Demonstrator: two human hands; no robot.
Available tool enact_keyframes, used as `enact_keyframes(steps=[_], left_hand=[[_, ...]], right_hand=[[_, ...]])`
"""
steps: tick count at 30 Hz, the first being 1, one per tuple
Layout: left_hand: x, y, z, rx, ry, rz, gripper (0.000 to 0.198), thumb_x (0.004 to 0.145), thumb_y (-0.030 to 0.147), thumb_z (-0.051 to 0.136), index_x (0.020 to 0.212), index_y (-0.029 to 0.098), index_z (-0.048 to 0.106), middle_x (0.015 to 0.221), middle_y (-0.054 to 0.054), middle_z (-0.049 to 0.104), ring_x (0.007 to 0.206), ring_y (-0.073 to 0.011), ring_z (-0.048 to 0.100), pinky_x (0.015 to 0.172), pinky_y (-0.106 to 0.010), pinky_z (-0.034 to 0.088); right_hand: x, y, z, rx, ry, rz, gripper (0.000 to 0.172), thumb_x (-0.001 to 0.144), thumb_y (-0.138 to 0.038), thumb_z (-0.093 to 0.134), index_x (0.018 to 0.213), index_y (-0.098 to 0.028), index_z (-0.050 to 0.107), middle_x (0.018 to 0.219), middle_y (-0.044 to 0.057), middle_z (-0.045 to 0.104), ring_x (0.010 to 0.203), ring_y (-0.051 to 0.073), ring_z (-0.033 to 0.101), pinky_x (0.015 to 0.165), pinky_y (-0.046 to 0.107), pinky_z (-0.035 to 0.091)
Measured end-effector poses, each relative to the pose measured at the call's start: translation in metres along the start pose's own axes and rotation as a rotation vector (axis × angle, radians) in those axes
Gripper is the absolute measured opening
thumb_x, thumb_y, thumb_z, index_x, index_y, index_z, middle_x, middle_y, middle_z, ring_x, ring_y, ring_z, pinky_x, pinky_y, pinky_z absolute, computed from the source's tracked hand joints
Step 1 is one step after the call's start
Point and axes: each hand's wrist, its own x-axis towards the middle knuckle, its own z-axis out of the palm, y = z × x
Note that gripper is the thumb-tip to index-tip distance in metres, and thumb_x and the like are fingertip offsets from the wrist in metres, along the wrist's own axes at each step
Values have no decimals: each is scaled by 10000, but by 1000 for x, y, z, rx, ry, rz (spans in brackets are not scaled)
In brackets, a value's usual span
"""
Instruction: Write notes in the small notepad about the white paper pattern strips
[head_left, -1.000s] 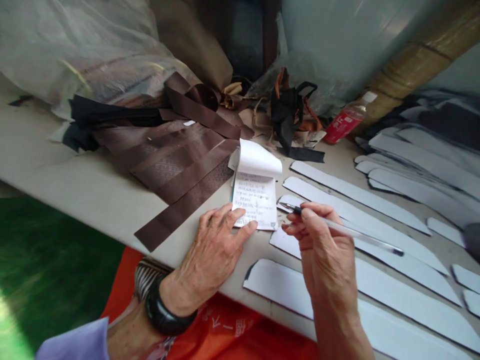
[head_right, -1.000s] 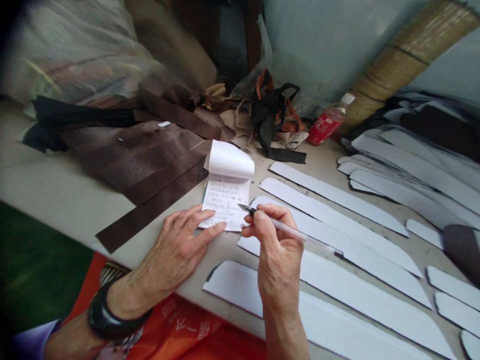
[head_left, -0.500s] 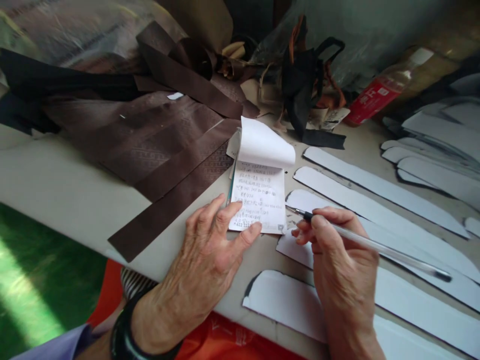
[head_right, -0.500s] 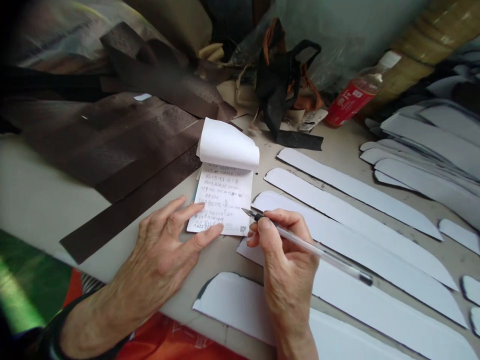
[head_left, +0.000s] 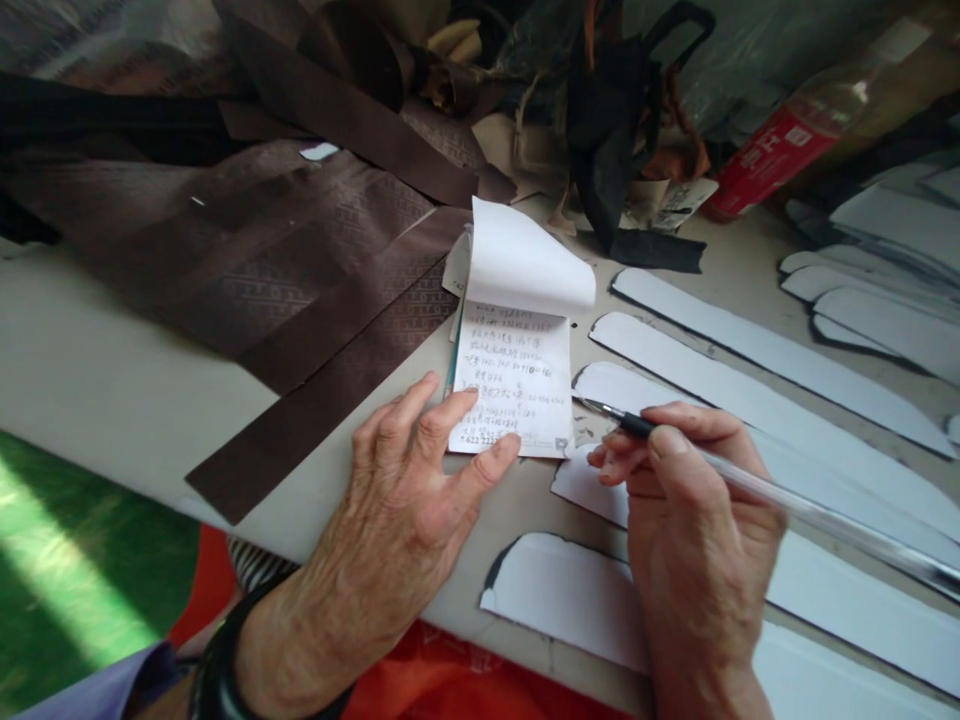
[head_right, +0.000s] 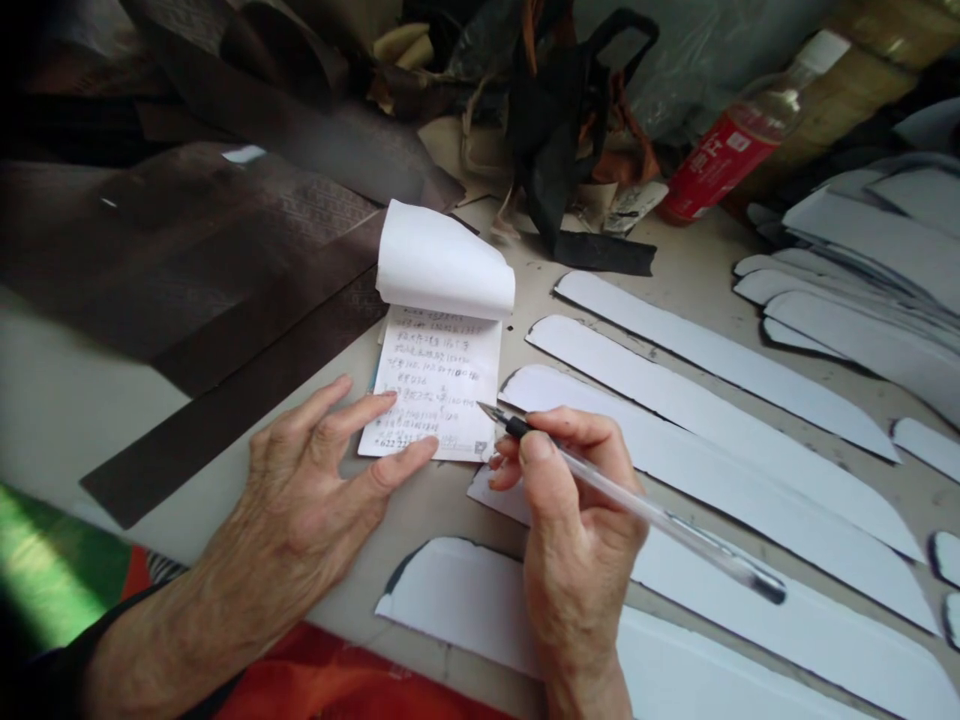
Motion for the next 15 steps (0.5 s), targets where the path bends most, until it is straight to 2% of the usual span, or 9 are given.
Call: enact_keyframes(steps=[15], left_hand=[[0,-1,0,-9,3,-9,417,859,115,568,1219,325,587,1327,-111,500,1304,-371,398,971,-556,406]], right_hand=[[1,1,1,-8,-10,-22,41,813,-220,655,848,-205,640,655,-34,645,531,107,614,551,245,514]])
